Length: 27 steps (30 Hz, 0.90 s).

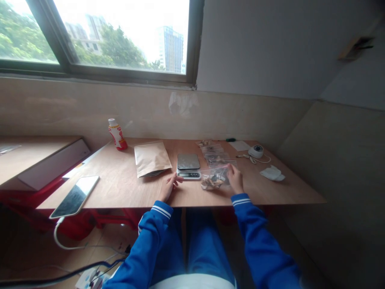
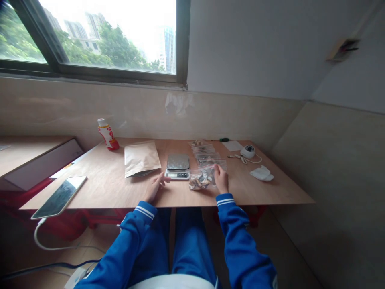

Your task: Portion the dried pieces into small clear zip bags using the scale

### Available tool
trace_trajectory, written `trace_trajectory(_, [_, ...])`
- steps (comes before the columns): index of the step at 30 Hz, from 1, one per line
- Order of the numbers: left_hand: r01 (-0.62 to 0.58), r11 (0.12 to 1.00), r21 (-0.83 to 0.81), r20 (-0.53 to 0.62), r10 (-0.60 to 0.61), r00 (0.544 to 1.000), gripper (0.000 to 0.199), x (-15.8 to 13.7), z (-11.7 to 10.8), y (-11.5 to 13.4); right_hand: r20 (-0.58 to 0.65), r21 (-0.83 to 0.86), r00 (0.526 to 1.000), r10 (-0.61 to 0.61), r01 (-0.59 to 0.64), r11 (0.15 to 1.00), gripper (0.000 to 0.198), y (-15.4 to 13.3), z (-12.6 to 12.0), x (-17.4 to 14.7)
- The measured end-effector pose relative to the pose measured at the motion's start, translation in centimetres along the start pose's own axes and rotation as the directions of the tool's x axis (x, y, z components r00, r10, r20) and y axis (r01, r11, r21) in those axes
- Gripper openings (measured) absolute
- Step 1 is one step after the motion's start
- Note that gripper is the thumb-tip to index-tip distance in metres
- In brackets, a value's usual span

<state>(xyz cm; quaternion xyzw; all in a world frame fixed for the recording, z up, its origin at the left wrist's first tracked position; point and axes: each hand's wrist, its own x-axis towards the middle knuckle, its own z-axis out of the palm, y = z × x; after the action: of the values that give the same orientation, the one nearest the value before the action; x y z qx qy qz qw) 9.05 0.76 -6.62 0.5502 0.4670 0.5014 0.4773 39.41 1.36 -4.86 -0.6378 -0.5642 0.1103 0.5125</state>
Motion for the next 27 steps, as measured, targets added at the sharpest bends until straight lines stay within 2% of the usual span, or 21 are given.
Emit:
trace_trajectory(2, [0.004, 1.0, 0.015, 0.008, -0.004, 1.0, 0.061, 0.0, 0.0, -0.1, -0.048, -0.183, 0.999, 0.021, -0.029, 0.983, 0.065, 1.5, -2.3, 1.1])
trace_trajectory(4, [0.007, 1.0, 0.018, 0.004, -0.007, 1.0, 0.061, 0.0, 0.1, -0.2, -0.153, -0.337, 0.988, -0.002, -0.05, 0.94, 0.059, 2.4, -3.7, 1.4])
trace_trajectory(6, [0.015, 1.0, 0.021, -0.009, -0.015, 1.0, 0.06, 0.0, 0.1, -0.3, -0.269, -0.446, 0.957, -0.111, -0.022, 0.895, 0.055, 2.6, -4.0, 0.7])
trace_trajectory(8, [0.024, 0.999, 0.03, -0.022, -0.023, 0.999, 0.059, -0.1, 0.1, -0.2, -0.304, -0.521, 0.921, -0.243, 0.053, 0.852, 0.055, 2.4, -3.2, -0.9])
trace_trajectory(9, [0.023, 0.999, 0.036, -0.026, -0.023, 0.999, 0.058, -0.2, 0.1, -0.2, -0.275, -0.547, 0.918, -0.286, 0.095, 0.832, 0.055, 2.2, -2.4, -1.9])
trace_trajectory(11, [0.017, 0.999, 0.049, -0.029, -0.016, 0.999, 0.058, -0.2, 0.1, -0.3, -0.127, -0.574, 0.944, -0.304, 0.18, 0.798, 0.053, 2.0, -0.5, -3.9])
trace_trajectory(12, [0.015, 0.998, 0.054, -0.027, -0.014, 1.0, 0.058, -0.1, 0.1, -0.4, -0.048, -0.588, 0.959, -0.278, 0.198, 0.784, 0.052, 2.0, 0.5, -4.7])
trace_trajectory(14, [0.018, 0.998, 0.054, -0.018, -0.017, 1.0, 0.058, 0.0, 0.0, -0.6, 0.024, -0.615, 0.985, -0.173, 0.151, 0.774, 0.049, 2.1, 2.4, -5.6])
trace_trajectory(17, [0.024, 0.999, 0.044, -0.005, -0.024, 1.0, 0.059, 0.2, 0.0, -0.9, 0.048, -0.643, 0.999, -0.018, 0.045, 0.764, 0.049, 2.5, 4.3, -4.9])
trace_trajectory(20, [0.02, 0.999, 0.045, -0.008, -0.02, 1.0, 0.06, 0.2, 0.0, -1.0, 0.083, -0.657, 0.995, 0.052, 0.015, 0.754, 0.05, 2.4, 5.3, -2.8])
trace_trajectory(24, [-0.006, 0.998, 0.055, -0.021, 0.007, 1.0, 0.059, 0.1, -0.1, -0.6, 0.074, -0.685, 0.997, 0.039, 0.023, 0.728, 0.05, 2.2, 6.4, -0.2])
trace_trajectory(27, [-0.057, 0.993, 0.106, -0.087, 0.067, 0.994, 0.057, -0.7, 0.7, 1.0, 0.01, -0.707, 1.0, -0.005, 0.011, 0.707, 0.049, 2.2, 7.7, 1.1])
